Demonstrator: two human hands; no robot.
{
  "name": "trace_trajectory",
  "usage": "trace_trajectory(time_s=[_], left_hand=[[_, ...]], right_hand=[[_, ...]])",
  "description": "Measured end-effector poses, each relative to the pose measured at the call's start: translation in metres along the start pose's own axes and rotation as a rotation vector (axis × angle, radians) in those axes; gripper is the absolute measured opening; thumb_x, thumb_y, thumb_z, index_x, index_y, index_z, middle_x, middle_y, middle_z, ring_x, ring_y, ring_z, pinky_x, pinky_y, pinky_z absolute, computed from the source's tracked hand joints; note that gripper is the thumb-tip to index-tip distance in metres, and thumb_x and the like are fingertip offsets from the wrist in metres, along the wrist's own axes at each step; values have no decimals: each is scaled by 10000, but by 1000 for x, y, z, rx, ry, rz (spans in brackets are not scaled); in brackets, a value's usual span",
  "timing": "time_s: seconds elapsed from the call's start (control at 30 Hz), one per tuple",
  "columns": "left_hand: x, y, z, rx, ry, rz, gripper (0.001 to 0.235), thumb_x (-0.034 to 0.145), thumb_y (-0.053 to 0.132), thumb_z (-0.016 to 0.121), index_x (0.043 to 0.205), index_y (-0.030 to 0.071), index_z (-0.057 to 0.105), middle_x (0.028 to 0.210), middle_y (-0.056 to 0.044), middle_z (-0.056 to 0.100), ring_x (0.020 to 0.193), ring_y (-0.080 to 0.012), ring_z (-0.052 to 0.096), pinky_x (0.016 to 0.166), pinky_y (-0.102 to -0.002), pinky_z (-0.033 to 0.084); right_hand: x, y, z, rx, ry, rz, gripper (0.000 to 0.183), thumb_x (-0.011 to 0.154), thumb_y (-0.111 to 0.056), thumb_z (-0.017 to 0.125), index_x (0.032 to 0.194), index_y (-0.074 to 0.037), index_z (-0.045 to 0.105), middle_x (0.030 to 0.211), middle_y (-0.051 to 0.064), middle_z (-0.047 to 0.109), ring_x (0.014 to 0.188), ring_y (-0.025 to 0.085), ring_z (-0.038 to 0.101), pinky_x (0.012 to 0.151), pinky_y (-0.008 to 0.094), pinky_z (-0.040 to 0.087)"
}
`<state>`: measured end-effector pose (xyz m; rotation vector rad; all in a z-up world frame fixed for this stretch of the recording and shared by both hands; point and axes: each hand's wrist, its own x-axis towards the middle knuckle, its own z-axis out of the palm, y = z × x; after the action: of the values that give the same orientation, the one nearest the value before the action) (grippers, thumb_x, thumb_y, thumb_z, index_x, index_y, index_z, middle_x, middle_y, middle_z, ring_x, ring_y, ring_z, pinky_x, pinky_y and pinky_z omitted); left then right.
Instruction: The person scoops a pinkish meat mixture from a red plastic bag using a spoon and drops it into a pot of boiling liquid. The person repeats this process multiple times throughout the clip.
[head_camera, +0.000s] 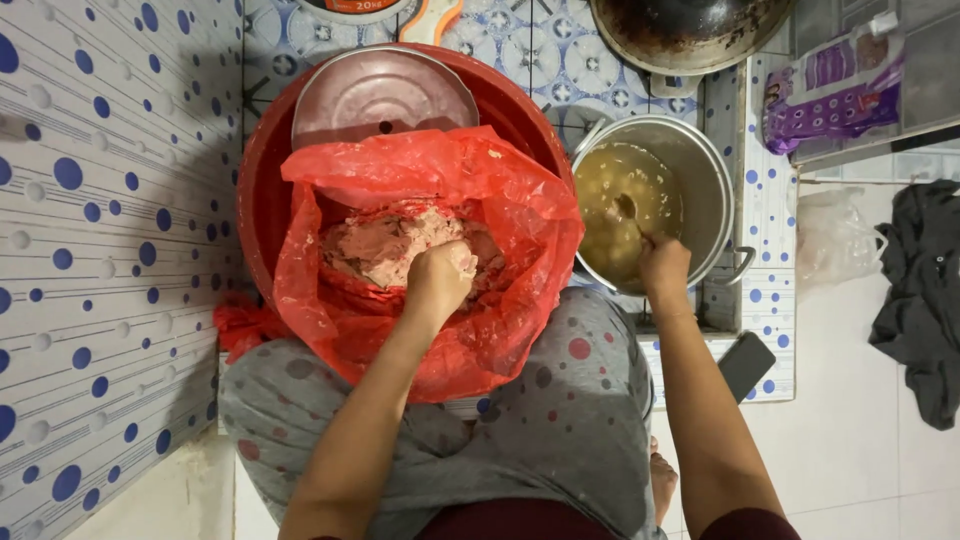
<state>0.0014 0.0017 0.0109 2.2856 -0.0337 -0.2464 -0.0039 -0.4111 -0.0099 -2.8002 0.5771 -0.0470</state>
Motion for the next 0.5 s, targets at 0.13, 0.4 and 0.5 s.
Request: trace_trajectory(time_s=[0.13, 0.4, 0.5], left_hand=[[4, 0, -1, -162, 40, 19, 235, 815, 287, 778, 706, 151, 620, 601, -130, 606, 654, -368, 679, 576, -470, 542], [3, 30, -35, -1233, -54, -254, 559, 813, -45, 820, 614, 137, 331, 539, 40, 370, 463, -71, 494, 304, -258, 402], [0, 30, -38, -1263, -11, -136, 520, 805, -18, 861, 661, 126, 383, 583, 48, 361, 533, -37, 498, 423, -235, 488]], right_hand=[[-11, -38, -48, 102, 72, -35, 215, 974, -113, 647, 1110, -89, 811, 916, 206, 758, 938, 454, 707, 850, 529, 560], [-114, -164, -127, 369, -125, -102, 160, 959, -205, 707, 1061, -128, 803, 837, 137, 764, 896, 333, 747, 814, 439, 563], [-140, -177, -106, 261, -268, -199, 212, 884, -153, 703, 1072, -133, 798, 874, 144, 787, 948, 369, 745, 813, 457, 579]])
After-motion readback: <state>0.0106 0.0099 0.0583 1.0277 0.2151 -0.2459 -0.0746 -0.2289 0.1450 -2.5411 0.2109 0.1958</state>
